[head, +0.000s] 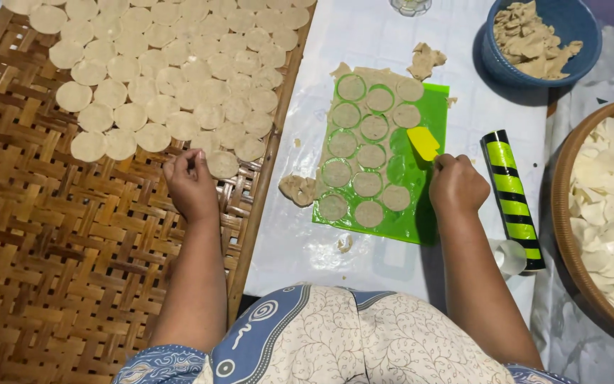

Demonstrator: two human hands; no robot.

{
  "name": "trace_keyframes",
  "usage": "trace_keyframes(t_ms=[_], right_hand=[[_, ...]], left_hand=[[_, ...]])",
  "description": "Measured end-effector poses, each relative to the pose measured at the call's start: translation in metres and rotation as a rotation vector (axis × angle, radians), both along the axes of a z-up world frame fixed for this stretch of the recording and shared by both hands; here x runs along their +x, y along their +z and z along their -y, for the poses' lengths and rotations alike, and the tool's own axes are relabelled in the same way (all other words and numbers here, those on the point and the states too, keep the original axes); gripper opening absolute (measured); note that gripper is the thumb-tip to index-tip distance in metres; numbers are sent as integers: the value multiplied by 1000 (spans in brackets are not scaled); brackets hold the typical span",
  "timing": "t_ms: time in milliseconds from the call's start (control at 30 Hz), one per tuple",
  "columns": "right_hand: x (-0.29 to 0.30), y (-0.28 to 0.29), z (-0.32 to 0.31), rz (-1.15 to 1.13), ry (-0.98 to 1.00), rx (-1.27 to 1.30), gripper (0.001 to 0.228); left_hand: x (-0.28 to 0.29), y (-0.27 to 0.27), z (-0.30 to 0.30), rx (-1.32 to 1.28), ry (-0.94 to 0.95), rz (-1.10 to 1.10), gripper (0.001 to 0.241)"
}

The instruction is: Cutting circular shapes from flattened dough and placing them onto a drying tray.

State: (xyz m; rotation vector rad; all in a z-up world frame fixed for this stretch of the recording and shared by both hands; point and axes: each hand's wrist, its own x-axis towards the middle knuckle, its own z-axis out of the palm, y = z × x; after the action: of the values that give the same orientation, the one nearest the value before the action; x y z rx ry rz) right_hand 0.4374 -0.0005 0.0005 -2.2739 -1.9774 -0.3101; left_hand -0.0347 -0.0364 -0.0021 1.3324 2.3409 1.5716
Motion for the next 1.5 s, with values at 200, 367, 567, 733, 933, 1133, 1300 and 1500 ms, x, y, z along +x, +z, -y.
trace_keyframes(t_ms=[200, 367, 567, 733, 933, 1133, 1300, 1500], right_hand=[[-8, -15, -16, -73, -10, 6, 11], [-9, -30, -19, -540, -135, 84, 14], [-43, 12, 15, -778, 91, 239, 17], [-85, 43, 56, -796, 500, 220, 21], [-111, 38, 77, -540, 659, 120, 22], [-142, 41, 88, -313, 625, 40, 20], [-141, 36, 92, -255, 535, -28, 19], [-120, 28, 100, -282, 412, -100, 21]], left_hand=[[-2, 10, 0, 96, -15, 96, 9], [21, 36, 0, 77, -128, 102, 9], [84, 54, 8, -32, -380, 687, 22], [100, 5, 1, -265, -646, 1283, 61], [89, -42, -1, -295, -598, 1416, 43], [72, -4, 19, -229, -448, 869, 18], [28, 32, 32, -449, -93, 359, 9], [-18, 30, 33, -396, 160, 204, 14]])
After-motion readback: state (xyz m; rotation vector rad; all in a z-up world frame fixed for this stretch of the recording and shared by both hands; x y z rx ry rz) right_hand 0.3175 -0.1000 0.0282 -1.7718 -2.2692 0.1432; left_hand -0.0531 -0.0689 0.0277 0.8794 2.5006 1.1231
